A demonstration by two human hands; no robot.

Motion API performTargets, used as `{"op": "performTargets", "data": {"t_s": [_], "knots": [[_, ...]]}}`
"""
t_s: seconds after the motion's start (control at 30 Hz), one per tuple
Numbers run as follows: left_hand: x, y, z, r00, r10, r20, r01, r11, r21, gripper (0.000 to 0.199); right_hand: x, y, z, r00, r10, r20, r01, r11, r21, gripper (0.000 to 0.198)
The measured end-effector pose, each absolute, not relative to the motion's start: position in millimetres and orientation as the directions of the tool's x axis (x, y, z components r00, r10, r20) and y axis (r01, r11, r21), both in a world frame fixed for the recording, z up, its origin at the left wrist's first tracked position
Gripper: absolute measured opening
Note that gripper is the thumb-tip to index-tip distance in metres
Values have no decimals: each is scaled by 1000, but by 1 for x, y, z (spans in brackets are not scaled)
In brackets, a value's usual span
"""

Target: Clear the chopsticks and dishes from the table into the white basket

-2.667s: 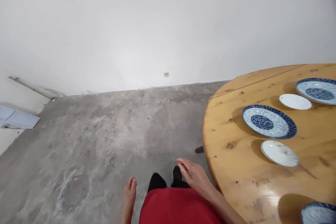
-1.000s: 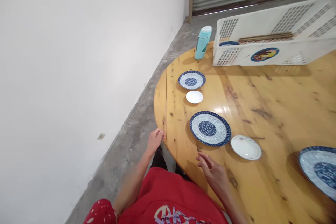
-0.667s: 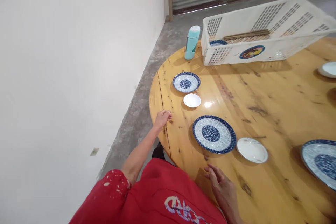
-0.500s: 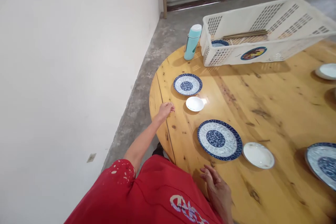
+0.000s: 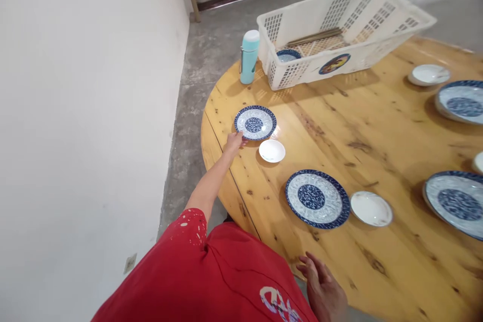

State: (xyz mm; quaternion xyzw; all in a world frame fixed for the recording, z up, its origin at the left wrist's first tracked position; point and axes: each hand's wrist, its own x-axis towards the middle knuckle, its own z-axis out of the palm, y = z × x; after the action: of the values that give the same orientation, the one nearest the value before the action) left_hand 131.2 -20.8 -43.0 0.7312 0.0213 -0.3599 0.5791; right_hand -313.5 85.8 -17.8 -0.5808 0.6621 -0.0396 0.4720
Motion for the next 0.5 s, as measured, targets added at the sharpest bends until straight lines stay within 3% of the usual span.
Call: {"op": "performTargets", "data": {"t_s": [0.5], "knots": [[149, -31, -26, 808, -359, -467, 342, -360, 868, 12, -307, 91, -33, 155, -870, -468, -609, 289, -739, 63]]}}
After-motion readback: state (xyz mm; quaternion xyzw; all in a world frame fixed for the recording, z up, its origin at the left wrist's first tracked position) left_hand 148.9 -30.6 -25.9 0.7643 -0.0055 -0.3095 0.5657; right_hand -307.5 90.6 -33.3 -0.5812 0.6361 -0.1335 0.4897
